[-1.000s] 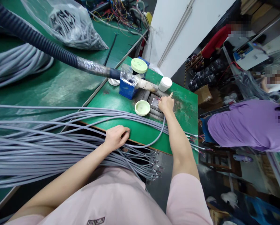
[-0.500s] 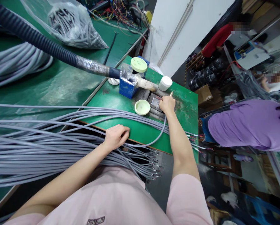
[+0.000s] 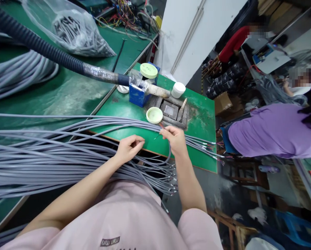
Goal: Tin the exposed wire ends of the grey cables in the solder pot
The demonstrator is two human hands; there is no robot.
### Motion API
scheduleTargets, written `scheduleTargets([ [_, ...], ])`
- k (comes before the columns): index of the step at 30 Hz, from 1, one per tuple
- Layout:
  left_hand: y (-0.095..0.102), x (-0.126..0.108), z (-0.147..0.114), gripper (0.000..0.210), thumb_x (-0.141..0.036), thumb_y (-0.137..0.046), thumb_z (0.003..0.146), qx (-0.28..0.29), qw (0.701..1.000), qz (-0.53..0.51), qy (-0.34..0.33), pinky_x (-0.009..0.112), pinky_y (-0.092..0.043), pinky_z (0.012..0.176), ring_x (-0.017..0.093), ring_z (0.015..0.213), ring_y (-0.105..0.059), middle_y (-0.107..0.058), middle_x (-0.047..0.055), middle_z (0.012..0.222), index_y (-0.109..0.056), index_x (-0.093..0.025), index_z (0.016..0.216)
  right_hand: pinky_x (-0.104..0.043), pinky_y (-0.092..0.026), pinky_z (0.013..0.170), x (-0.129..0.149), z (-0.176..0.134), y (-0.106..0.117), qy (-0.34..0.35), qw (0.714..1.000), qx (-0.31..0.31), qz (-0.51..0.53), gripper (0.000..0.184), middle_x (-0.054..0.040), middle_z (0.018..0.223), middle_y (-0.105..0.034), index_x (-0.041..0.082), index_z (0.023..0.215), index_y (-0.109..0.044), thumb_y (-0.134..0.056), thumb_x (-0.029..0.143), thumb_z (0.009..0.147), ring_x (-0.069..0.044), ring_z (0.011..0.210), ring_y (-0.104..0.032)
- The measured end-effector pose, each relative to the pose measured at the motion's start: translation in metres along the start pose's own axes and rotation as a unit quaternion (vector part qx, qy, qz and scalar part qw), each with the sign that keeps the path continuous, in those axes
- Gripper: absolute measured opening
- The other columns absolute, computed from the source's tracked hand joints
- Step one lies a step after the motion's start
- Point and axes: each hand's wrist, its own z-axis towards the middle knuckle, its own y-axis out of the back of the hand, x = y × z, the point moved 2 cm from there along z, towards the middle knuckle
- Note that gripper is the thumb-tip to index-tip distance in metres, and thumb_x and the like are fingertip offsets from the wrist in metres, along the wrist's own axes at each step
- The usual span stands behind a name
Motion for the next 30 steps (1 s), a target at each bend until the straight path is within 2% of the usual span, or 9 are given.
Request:
scheduleTargets([
  [3, -0.011, -0.013, -0.008, 0.014, -0.028, -0.067, 0.076, -0.008, 0.979, -0.181, 0.096, 0.02, -0.031, 0.045, 0.006, 0.044, -0.039, -0.051, -0.006, 0.055, -0.064, -0.017, 0.085, -0.026, -0.04, 0.058, -0.005, -0.024, -0.02, -0.041, 0.996, 0.033, 0.073, 0.021, 0.0032, 0.052, -0.055, 0.019, 0.057, -0.062, -0.07, 0.035, 0.066, -0.01, 0.052, -0.046],
  [5, -0.017, -0.024, -0.012, 0.021, -0.031, -0.072, 0.073, -0.033, 0.956, -0.262, 0.131, 0.019, -0.03, 0.044, 0.005, 0.044, -0.038, -0.049, -0.006, 0.053, -0.063, -0.017, 0.085, -0.025, -0.04, 0.059, -0.007, -0.034, -0.03, -0.057, 0.992, 0.049, 0.099, 0.023, 0.0034, 0.051, -0.054, 0.019, 0.055, -0.06, -0.071, 0.036, 0.066, -0.01, 0.052, -0.045],
  [9, -0.019, -0.04, -0.015, 0.024, -0.035, -0.077, 0.068, -0.107, 0.927, -0.324, 0.157, 0.019, -0.031, 0.044, 0.005, 0.044, -0.038, -0.048, -0.007, 0.049, -0.064, -0.017, 0.077, -0.024, -0.039, 0.056, -0.008, -0.046, -0.04, -0.079, 0.986, 0.057, 0.139, 0.025, 0.0043, 0.051, -0.051, 0.019, 0.055, -0.06, -0.072, 0.037, 0.066, -0.009, 0.051, -0.043],
  [13, -0.019, -0.048, -0.016, 0.025, -0.038, -0.078, 0.066, -0.123, 0.912, -0.35, 0.176, 0.019, -0.031, 0.043, 0.005, 0.043, -0.041, -0.051, -0.006, 0.049, -0.065, -0.018, 0.073, -0.024, -0.038, 0.055, -0.007, -0.052, -0.042, -0.084, 0.982, 0.054, 0.16, 0.026, 0.0047, 0.052, -0.052, 0.018, 0.057, -0.06, -0.075, 0.038, 0.064, -0.008, 0.051, -0.043],
  [17, -0.02, -0.047, -0.019, 0.028, -0.041, -0.077, 0.068, -0.105, 0.881, -0.41, 0.21, 0.019, -0.027, 0.04, 0.004, 0.04, -0.038, -0.048, -0.007, 0.048, -0.063, -0.018, 0.076, -0.025, -0.04, 0.056, -0.007, -0.056, -0.041, -0.073, 0.983, 0.065, 0.154, 0.026, 0.0043, 0.052, -0.053, 0.018, 0.061, -0.061, -0.074, 0.041, 0.068, -0.009, 0.051, -0.046],
  [22, -0.015, -0.045, -0.017, 0.03, -0.037, -0.078, 0.068, -0.103, 0.825, -0.495, 0.252, 0.018, -0.021, 0.04, 0.002, 0.038, -0.029, -0.04, -0.01, 0.045, -0.056, -0.017, 0.074, -0.025, -0.043, 0.054, -0.017, -0.066, -0.034, -0.078, 0.98, 0.122, 0.134, 0.024, 0.0024, 0.062, -0.063, 0.02, 0.088, -0.068, -0.068, 0.042, 0.077, -0.01, 0.051, -0.054],
  [24, -0.013, -0.047, -0.016, 0.031, -0.035, -0.077, 0.069, -0.093, 0.805, -0.521, 0.268, 0.018, -0.02, 0.041, 0.002, 0.038, -0.028, -0.038, -0.01, 0.044, -0.051, -0.017, 0.069, -0.023, -0.04, 0.049, -0.021, -0.071, -0.031, -0.066, 0.984, 0.133, 0.097, 0.023, 0.0023, 0.06, -0.061, 0.02, 0.085, -0.07, -0.064, 0.042, 0.081, -0.009, 0.047, -0.051],
  [27, -0.019, -0.048, -0.017, 0.038, -0.037, -0.075, 0.068, -0.04, 0.76, -0.562, 0.325, 0.018, -0.02, 0.04, 0.003, 0.039, -0.026, -0.033, -0.01, 0.044, -0.043, -0.018, 0.062, -0.022, -0.032, 0.042, -0.022, -0.079, -0.03, -0.032, 0.992, 0.116, 0.047, 0.028, 0.0039, 0.051, -0.052, 0.02, 0.076, -0.07, -0.058, 0.044, 0.085, -0.008, 0.041, -0.042],
  [30, -0.03, -0.048, -0.021, 0.045, -0.042, -0.071, 0.068, 0.034, 0.71, -0.588, 0.386, 0.02, -0.023, 0.039, 0.004, 0.037, -0.026, -0.029, -0.009, 0.042, -0.035, -0.019, 0.053, -0.023, -0.031, 0.041, -0.02, -0.082, -0.03, -0.005, 0.995, 0.095, 0.024, 0.03, 0.0044, 0.049, -0.048, 0.021, 0.074, -0.07, -0.058, 0.045, 0.084, -0.008, 0.04, -0.038],
])
